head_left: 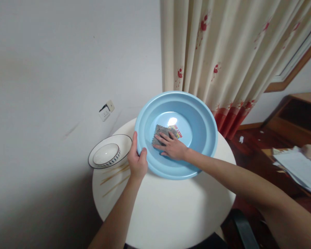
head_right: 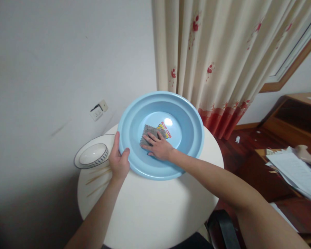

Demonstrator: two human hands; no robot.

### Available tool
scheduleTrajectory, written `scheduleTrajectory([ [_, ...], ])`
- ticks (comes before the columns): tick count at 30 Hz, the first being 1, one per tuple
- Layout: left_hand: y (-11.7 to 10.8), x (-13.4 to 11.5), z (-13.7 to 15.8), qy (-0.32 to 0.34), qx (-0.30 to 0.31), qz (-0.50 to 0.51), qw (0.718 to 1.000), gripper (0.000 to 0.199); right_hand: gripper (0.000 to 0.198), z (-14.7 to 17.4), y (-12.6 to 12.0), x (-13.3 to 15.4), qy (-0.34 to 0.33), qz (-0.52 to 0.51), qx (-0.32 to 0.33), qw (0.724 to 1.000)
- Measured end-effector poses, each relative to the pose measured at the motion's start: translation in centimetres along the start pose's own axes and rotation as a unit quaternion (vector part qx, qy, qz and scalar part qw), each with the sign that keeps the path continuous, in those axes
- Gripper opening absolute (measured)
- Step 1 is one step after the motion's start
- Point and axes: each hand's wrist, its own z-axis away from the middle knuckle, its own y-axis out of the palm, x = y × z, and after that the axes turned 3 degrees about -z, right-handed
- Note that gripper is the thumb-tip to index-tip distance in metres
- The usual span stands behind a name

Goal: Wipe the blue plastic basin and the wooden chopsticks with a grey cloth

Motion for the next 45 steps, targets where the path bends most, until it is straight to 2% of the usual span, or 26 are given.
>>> scheduleTrajectory([
  [5, 0.0, -0.2, 0.2, 0.043, -0.001, -0.045, 0.998, 0.074, 0.057, -1.3, -0.4, 1.0, 0.058, 0.003, -0.041, 0.997],
  [11, 0.0, -0.3, 0.2, 0.051, 0.000, -0.050, 0.997, 0.076, 0.069, -3.7, -0.7, 1.3, 0.133, -0.012, -0.067, 0.989],
  [15, -0.1, -0.4, -0.1, 0.051, 0.002, -0.057, 0.997, 0.078, 0.069, -4.9, -1.4, 0.1, 0.171, -0.014, -0.078, 0.982],
  [19, -0.1, -0.7, -0.1, 0.065, -0.001, -0.068, 0.996, 0.079, 0.070, -5.5, -2.5, -2.2, 0.214, -0.007, -0.086, 0.973],
  [24, -0.3, -1.3, -0.1, 0.077, 0.002, -0.083, 0.994, 0.079, 0.071, -4.7, -3.1, -5.4, 0.298, 0.009, -0.102, 0.949],
  [28, -0.5, -1.6, -0.3, 0.073, 0.001, -0.083, 0.994, 0.078, 0.069, -2.9, -2.7, -6.8, 0.334, -0.001, -0.095, 0.938],
  [38, -0.2, -1.3, -0.2, 0.041, 0.000, -0.049, 0.998, 0.081, 0.077, -0.1, -0.8, -5.7, 0.427, -0.074, -0.073, 0.898],
  [45, 0.0, -1.3, -0.3, 0.041, -0.004, -0.045, 0.998, 0.081, 0.078, 0.0, 0.4, -5.3, 0.438, -0.122, -0.100, 0.885],
])
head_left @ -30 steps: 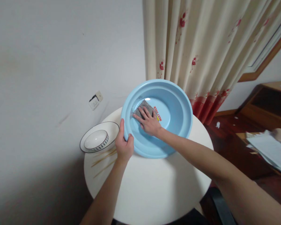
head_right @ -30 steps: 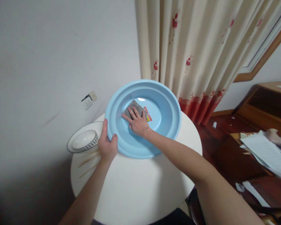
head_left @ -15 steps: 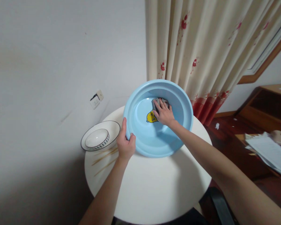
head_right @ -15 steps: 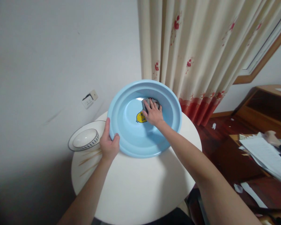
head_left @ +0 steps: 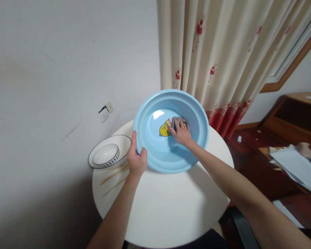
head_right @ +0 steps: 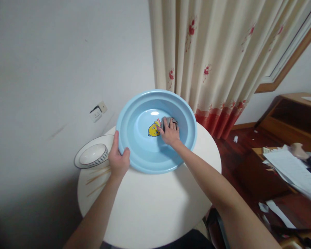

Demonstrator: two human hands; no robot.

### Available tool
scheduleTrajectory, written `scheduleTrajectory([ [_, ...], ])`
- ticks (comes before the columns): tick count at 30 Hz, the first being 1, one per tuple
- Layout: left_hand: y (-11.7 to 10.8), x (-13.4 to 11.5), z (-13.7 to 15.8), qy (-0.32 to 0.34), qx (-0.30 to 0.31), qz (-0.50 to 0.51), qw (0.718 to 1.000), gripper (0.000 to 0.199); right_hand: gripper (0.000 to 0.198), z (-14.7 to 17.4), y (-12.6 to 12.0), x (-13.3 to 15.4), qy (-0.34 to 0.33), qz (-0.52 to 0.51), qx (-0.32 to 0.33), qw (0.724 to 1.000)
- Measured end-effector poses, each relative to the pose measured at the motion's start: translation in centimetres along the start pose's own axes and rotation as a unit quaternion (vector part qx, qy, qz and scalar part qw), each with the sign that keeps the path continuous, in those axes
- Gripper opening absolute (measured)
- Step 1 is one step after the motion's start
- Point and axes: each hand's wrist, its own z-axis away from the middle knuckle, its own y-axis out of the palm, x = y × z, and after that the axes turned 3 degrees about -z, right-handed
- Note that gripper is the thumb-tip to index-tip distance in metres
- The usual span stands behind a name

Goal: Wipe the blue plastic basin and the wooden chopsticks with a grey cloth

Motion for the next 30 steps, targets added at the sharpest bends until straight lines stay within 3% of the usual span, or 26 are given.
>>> scheduleTrajectory([
  [8, 0.0, 0.0, 0.0, 0.000, 0.001, 0.001, 1.000, 0.080, 0.079, -0.1, 0.8, 0.4, 0.017, 0.006, -0.019, 1.000],
  [17, -0.1, 0.0, 0.5, 0.037, 0.001, -0.042, 0.998, 0.079, 0.075, -1.6, 0.5, 1.3, -0.020, -0.062, -0.006, 0.998],
  [25, -0.1, 0.4, 0.4, 0.025, -0.001, -0.039, 0.999, 0.077, 0.059, -1.7, 0.1, 3.2, -0.201, -0.103, -0.013, 0.974],
  [30, -0.2, 0.5, 0.4, 0.025, -0.004, -0.040, 0.999, 0.074, 0.060, -1.6, 1.0, 2.9, -0.146, -0.128, -0.071, 0.978],
])
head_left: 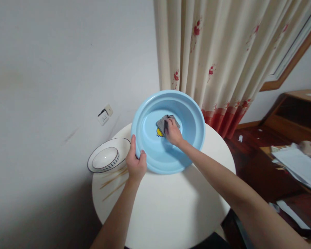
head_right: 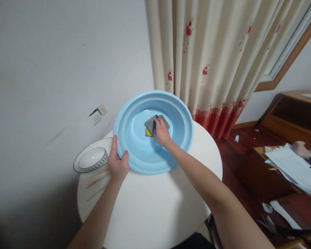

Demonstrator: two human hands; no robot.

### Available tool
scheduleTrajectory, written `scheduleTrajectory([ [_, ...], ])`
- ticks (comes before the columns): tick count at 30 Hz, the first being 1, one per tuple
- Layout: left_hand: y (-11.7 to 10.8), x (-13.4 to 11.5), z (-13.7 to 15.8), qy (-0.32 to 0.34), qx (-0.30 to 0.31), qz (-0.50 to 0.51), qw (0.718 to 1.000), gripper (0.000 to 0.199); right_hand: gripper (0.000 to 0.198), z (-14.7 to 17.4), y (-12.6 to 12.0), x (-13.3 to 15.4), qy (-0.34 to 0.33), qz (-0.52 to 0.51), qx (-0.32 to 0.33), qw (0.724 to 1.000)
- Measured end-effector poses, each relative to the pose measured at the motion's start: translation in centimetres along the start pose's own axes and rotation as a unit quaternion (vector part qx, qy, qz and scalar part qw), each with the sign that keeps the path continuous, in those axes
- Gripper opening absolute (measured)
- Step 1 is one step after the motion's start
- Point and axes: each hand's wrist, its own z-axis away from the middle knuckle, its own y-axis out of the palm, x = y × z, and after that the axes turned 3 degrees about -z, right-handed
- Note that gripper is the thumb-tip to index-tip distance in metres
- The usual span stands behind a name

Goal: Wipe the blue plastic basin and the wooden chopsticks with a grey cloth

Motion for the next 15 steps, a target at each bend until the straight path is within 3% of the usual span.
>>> scheduleTrajectory([
  [6, 0.0, 0.0, 0.1, 0.018, 0.005, -0.013, 1.000, 0.073, 0.070, -0.5, 1.1, -0.6, 0.038, 0.058, -0.066, 0.995],
  [15, -0.3, -0.7, -0.1, 0.041, 0.006, -0.023, 0.999, 0.071, 0.068, -0.3, 1.5, -0.7, 0.057, 0.069, -0.033, 0.995],
])
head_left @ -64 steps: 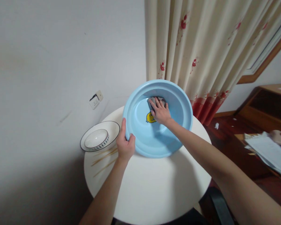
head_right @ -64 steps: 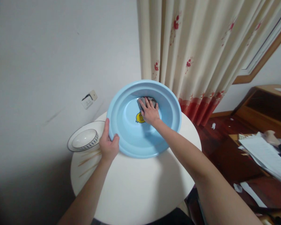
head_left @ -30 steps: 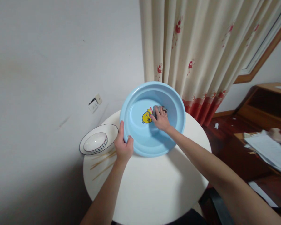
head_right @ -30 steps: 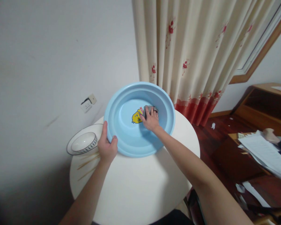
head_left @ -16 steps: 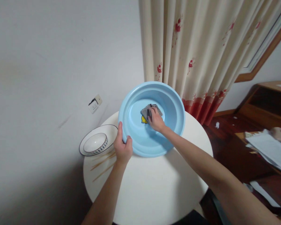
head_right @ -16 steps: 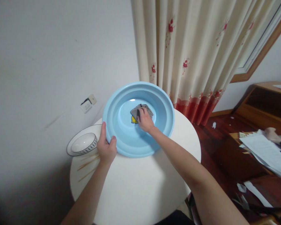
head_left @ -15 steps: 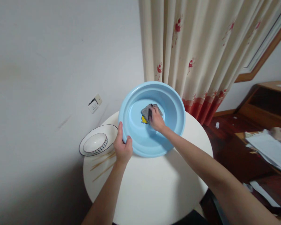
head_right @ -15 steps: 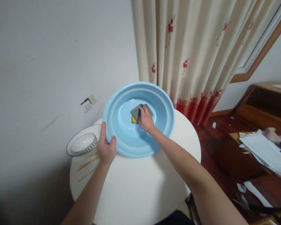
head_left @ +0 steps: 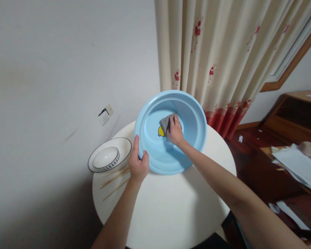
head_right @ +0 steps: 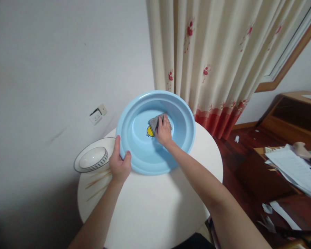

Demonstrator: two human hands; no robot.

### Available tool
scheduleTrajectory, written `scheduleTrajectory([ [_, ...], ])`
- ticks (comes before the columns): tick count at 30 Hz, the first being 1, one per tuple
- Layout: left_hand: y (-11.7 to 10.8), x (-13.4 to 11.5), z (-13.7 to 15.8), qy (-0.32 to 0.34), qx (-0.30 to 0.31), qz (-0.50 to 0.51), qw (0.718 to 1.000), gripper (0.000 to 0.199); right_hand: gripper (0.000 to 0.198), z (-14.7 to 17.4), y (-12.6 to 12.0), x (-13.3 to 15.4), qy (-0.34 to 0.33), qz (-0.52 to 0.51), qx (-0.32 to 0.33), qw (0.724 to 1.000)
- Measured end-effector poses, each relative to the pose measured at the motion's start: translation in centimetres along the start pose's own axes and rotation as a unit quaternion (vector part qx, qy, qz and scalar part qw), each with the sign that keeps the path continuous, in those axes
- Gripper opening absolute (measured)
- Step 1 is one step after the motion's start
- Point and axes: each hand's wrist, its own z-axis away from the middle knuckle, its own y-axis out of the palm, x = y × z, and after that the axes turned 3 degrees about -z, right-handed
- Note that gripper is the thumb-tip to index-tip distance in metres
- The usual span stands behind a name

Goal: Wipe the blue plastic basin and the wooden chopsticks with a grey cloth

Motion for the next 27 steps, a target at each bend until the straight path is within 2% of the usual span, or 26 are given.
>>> scheduleTrajectory([
  [5, 0.0, -0.1, 0.0, -0.015, 0.007, 0.005, 1.000, 0.073, 0.071, -0.4, -0.2, 0.4, 0.011, 0.000, 0.022, 1.000],
  [10, 0.1, 0.0, -0.1, -0.030, 0.003, 0.019, 0.999, 0.075, 0.071, -1.7, 0.1, 1.0, 0.028, -0.021, -0.001, 0.999],
  [14, 0.0, -0.1, -0.3, -0.035, 0.004, 0.011, 0.999, 0.075, 0.070, -2.9, -0.1, 1.9, 0.017, -0.031, -0.005, 0.999],
  [17, -0.1, -0.1, -0.4, -0.029, 0.006, 0.008, 1.000, 0.075, 0.069, -3.6, -0.5, 2.9, -0.025, -0.040, 0.001, 0.999],
  [23, -0.1, 0.2, -0.3, -0.030, 0.012, 0.024, 0.999, 0.076, 0.071, -2.9, -0.2, 5.0, -0.210, -0.067, 0.046, 0.974],
  [27, -0.1, 0.2, -0.3, -0.030, 0.017, 0.031, 0.999, 0.075, 0.067, -2.2, 0.0, 6.1, -0.205, -0.046, 0.036, 0.977],
])
